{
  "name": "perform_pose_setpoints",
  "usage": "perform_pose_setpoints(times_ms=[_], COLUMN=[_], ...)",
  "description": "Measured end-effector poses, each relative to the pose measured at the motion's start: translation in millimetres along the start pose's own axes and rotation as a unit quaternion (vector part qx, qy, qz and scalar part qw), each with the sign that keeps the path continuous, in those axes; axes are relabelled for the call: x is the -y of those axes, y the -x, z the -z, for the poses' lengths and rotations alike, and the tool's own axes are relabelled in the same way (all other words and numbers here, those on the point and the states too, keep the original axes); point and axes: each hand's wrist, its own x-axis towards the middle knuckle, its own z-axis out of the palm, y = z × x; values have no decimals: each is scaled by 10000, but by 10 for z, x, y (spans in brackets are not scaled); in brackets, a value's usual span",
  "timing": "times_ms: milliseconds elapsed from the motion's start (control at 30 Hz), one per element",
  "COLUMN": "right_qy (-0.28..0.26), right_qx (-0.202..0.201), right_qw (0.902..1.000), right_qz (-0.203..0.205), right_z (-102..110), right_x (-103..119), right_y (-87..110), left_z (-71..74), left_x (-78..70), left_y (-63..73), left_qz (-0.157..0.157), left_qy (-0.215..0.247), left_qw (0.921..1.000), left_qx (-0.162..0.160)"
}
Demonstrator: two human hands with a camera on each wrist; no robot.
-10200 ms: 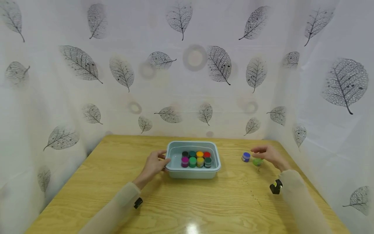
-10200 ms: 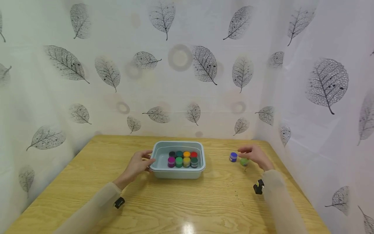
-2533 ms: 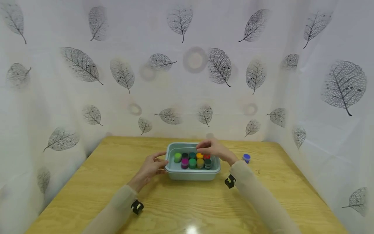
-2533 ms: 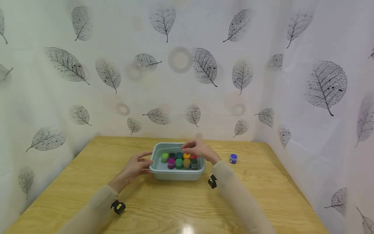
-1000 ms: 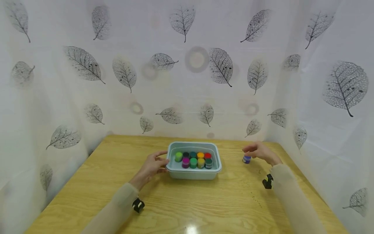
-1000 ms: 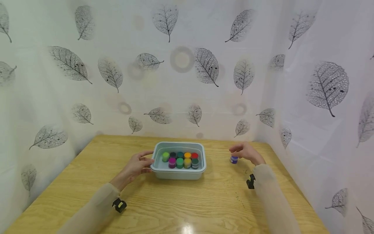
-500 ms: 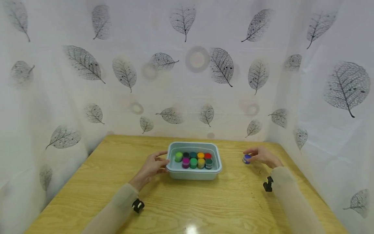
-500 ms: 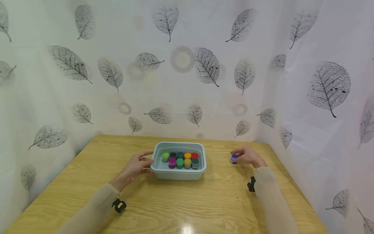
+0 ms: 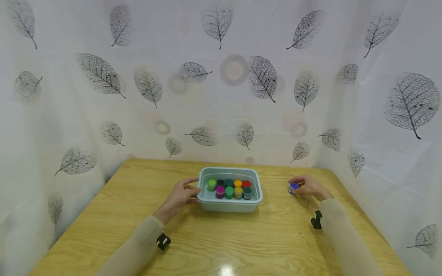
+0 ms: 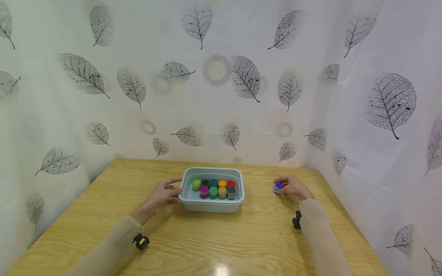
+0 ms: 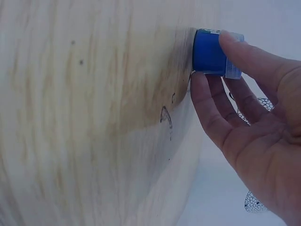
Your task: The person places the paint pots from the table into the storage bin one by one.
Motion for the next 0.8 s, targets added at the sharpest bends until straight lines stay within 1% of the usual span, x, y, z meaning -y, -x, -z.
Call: perform_pose_setpoints(times_ms=[167,300,400,500,700,800], right_qy=[-178,-262,-228,-357,-801,-967], right_qx=[-16,-61,-113,-130,118,193], right_qw=[9998,9996,9997,9992,9964,9948], right_qz=[-104,-69,-37,-89,-260,-265], right_z=[3,6,-2,-16,-52,-75], right_x=[-14,-12,4,36,112,153], right_y=[2,19,26,33,27,10], left_z=[-1,-1,10,13,8,7], left_x=[-1,-1,-3,-18,-23,-18], left_y=[-2,-1,5,10,6,3], left_qz=[-10,-6,44,72,41,28], left_qy=[-21,-32,-51,-76,-57,-32], left_qw=[10000,10000,10000,9999,10000,10000], left_qx=[-6,7,4,-14,-20,-4])
